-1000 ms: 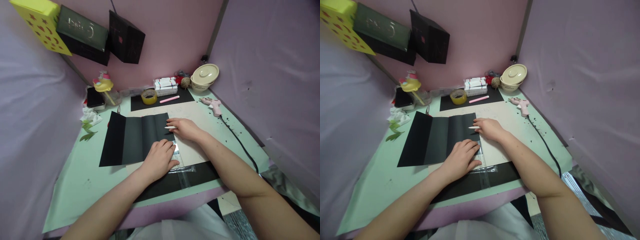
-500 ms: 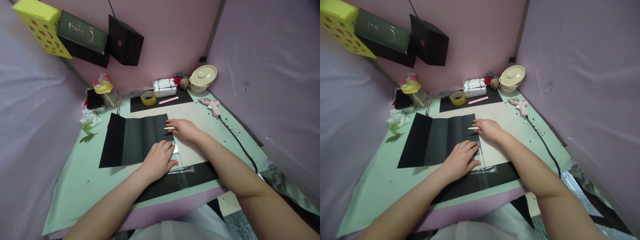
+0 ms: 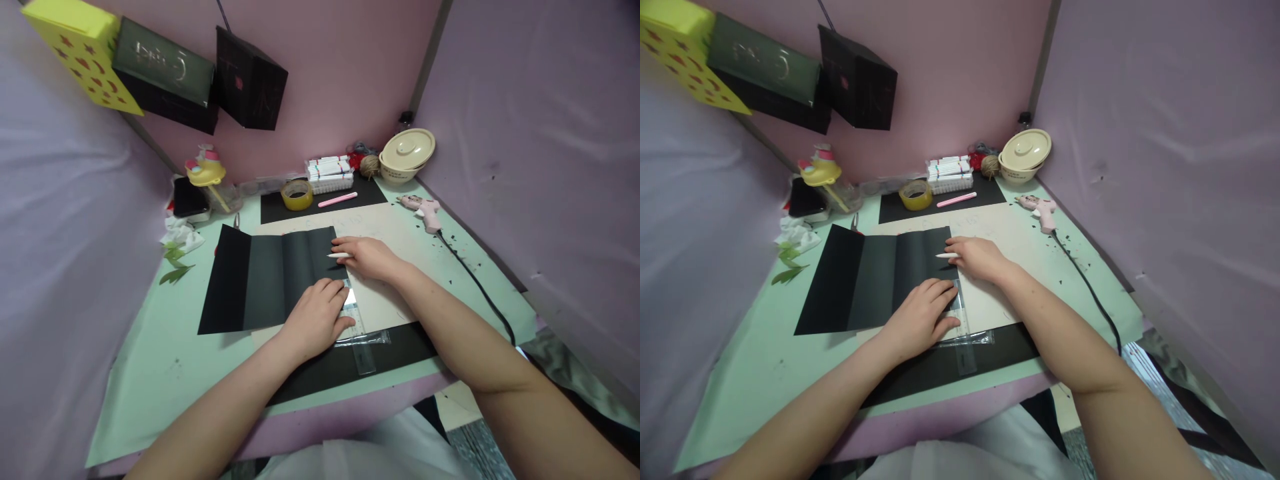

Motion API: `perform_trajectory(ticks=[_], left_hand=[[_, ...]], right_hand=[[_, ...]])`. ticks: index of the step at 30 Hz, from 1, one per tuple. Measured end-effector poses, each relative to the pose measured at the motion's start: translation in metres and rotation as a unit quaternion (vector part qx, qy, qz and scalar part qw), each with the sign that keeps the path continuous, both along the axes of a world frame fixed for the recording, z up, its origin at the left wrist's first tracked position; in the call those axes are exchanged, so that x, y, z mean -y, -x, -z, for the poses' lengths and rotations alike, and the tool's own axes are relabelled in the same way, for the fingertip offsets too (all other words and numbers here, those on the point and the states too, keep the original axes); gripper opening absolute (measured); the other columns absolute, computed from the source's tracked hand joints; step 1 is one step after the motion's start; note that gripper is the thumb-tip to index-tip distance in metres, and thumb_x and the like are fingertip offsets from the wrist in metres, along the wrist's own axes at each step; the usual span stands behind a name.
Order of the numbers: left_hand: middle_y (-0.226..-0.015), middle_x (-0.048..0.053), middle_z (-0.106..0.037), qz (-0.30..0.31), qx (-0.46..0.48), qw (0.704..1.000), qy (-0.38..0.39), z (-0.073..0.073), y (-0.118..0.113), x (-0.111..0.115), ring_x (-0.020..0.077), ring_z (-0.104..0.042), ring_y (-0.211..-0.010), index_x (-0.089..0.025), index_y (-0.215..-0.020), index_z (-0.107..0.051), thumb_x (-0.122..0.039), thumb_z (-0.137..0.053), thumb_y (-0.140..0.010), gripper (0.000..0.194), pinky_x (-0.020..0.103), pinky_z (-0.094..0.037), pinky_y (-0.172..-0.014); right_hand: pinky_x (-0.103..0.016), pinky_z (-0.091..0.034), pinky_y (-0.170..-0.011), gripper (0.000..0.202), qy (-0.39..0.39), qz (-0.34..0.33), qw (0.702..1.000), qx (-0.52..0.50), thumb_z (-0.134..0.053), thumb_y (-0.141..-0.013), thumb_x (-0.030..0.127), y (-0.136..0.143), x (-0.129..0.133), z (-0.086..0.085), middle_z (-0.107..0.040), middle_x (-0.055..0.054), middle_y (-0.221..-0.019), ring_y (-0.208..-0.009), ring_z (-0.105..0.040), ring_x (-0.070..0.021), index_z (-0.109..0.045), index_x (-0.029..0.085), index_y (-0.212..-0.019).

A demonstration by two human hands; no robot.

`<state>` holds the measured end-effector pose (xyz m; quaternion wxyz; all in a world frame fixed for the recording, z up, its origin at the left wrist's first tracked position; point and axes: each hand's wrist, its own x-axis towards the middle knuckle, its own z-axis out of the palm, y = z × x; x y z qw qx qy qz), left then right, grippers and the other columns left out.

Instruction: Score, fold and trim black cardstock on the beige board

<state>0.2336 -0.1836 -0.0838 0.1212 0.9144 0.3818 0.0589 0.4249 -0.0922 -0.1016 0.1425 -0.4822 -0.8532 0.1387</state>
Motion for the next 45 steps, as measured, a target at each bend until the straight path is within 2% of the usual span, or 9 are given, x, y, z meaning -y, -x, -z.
perform_trajectory(ticks=[31, 45], left_hand=[[-0.131, 0.014, -0.055, 0.014, 0.014, 1.0, 0.006, -0.0004, 0.0018, -0.0009, 0.0301, -0.046, -0.12, -0.01, -0.127, -0.054, -0.04, -0.06, -0.09, 0.048, 0.046, -0.045, -0.101], [-0.131, 0.013, -0.055, 0.014, 0.019, 1.0, 0.007, -0.0008, 0.0017, -0.0006, 0.0301, -0.047, -0.12, -0.014, -0.125, -0.054, -0.039, -0.059, -0.09, 0.043, 0.046, -0.046, -0.098]], right_hand=[[-0.038, -0.05, -0.097, 0.031, -0.002, -0.004, 1.0, -0.005, -0.057, -0.091, 0.028, -0.0018, 0.0004, 0.0, -0.057, 0.001, -0.138, -0.122, -0.057, -0.0218, -0.066, 0.029, -0.12], [-0.038, -0.049, -0.098, 0.031, 0.005, -0.003, 1.0, -0.001, -0.056, -0.091, 0.028, -0.0007, 0.0013, -0.0029, -0.056, 0.0, -0.138, -0.123, -0.056, -0.0219, -0.066, 0.028, -0.121]])
